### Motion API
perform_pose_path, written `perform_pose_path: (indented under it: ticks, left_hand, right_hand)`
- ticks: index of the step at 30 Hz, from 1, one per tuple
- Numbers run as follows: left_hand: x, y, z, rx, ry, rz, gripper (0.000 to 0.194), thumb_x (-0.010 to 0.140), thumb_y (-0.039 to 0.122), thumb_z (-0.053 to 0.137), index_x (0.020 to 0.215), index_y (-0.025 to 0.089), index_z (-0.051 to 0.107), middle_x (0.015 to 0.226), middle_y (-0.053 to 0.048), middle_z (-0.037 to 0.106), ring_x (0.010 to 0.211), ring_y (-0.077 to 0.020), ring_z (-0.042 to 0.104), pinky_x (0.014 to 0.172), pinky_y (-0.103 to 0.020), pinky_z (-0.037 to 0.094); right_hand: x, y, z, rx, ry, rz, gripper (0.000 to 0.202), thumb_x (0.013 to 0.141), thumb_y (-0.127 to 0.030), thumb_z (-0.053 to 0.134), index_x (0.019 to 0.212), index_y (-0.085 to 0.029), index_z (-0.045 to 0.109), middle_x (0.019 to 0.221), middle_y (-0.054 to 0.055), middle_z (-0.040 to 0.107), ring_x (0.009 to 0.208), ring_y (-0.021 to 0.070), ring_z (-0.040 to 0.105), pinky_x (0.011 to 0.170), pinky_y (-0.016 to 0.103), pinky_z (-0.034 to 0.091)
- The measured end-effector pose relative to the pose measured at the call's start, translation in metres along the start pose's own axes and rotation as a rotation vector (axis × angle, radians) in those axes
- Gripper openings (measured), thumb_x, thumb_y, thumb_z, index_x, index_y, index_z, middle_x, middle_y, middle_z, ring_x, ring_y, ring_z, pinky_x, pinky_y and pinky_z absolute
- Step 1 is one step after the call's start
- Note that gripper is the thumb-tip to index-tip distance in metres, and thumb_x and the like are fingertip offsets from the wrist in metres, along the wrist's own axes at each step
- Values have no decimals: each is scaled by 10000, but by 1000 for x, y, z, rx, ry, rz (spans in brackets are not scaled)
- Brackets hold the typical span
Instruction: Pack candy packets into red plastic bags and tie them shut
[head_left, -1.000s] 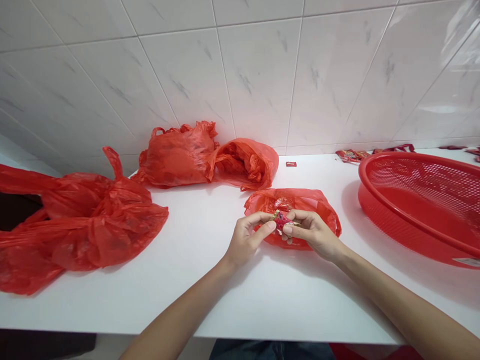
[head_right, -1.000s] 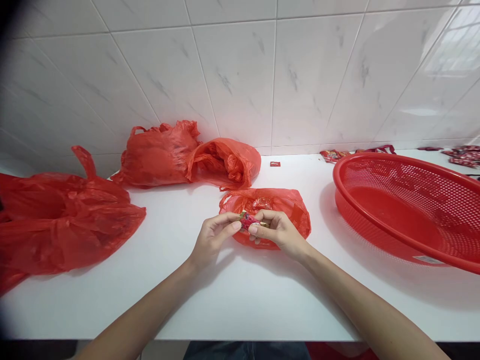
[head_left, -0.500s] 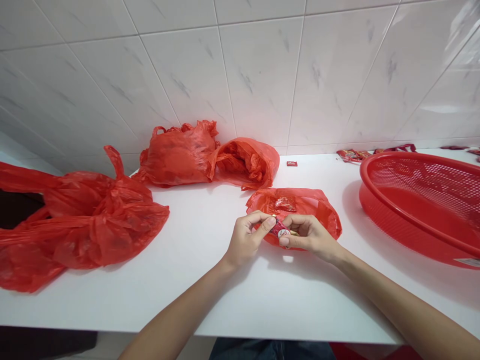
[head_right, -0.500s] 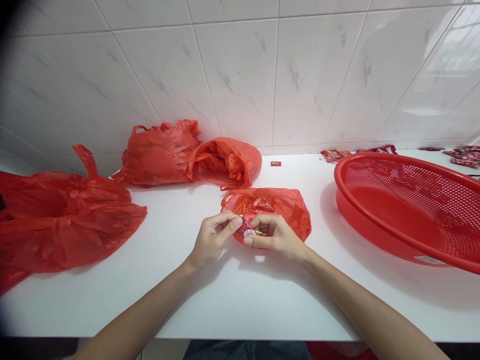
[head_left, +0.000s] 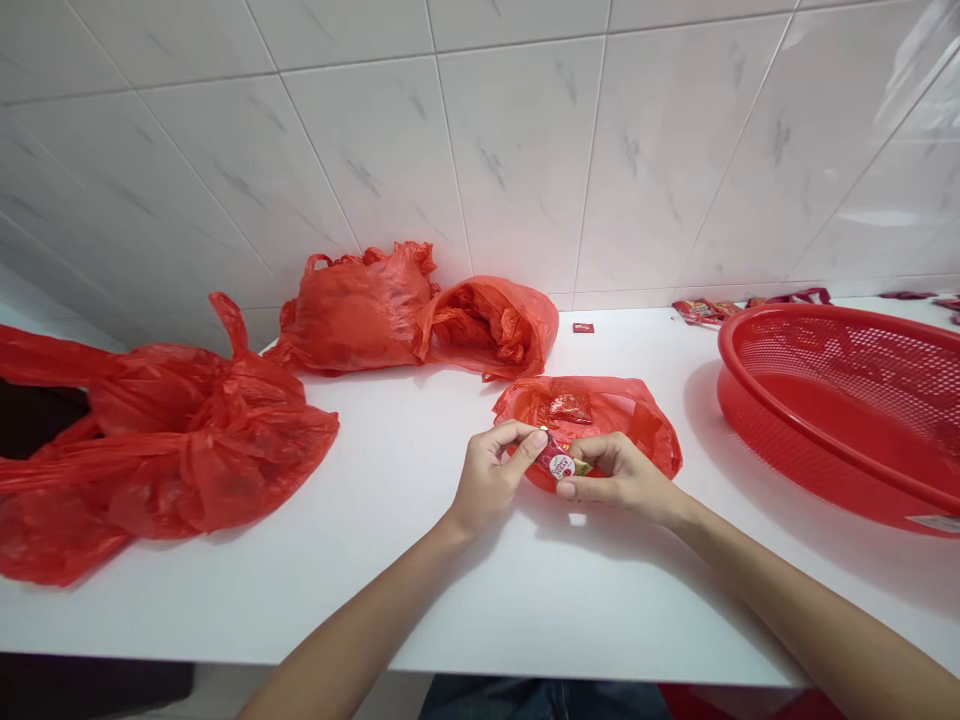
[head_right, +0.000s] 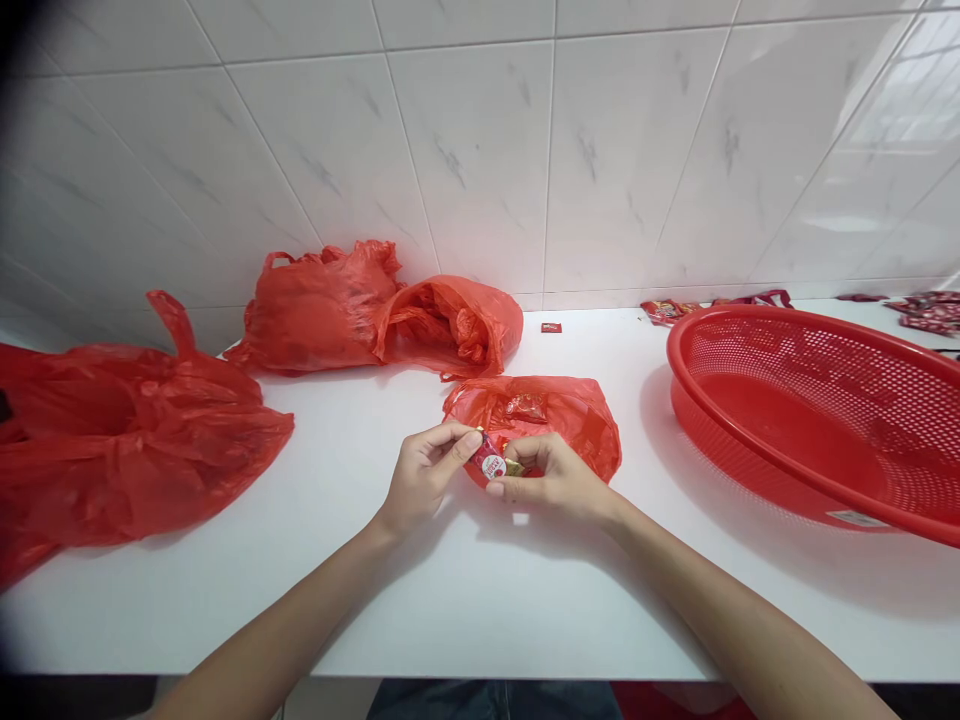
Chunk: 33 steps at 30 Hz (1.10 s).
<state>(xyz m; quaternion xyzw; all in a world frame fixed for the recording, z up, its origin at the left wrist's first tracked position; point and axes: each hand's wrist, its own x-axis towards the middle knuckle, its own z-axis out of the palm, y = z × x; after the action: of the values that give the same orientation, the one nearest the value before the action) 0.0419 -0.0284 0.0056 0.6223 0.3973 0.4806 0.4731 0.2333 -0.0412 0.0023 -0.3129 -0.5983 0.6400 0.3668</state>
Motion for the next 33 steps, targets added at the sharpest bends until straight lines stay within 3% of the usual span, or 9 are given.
perform_pose_path:
  ticks: [11, 23, 28, 33]
  left_hand:
    - [-2, 1, 1, -16, 25, -8, 296, 868, 421, 679, 721, 165, 703, 699, -17, 664, 685, -149, 575, 689, -268, 466]
    - [-2, 3, 1, -7, -36, -31, 351, 908, 465, 623, 733, 170, 698, 747, -21, 669, 743, -160, 594, 756, -283, 466]
    - [-2, 5, 1, -14, -88, -10, 390, 923, 470, 603, 681, 173, 676, 685, -7, 623, 682, -146, 547, 708, -284, 437]
    - [-1, 2, -1, 53, -62, 27, 410, 906, 472, 627, 625, 174, 641, 617, 9, 535, 620, -130, 463, 631, -276, 395]
  right_hand:
    - [1, 4, -2, -8, -11, 21, 370, 806, -428, 794, 602, -157, 645, 542, 2, 644, 484, 112, 542, 514, 258, 429]
    - [1, 5, -2, 39, 3, 26, 368, 809, -453, 787, 648, -172, 613, 574, -24, 599, 513, 116, 546, 519, 271, 441]
    - [2, 5, -1, 8, 5, 20, 382, 828, -462, 766, 638, -174, 600, 545, -27, 586, 485, 108, 518, 504, 266, 400]
    - [0, 4, 1, -13, -6, 22, 397, 820, -459, 772, 622, -177, 576, 545, -18, 597, 505, 115, 517, 531, 270, 389]
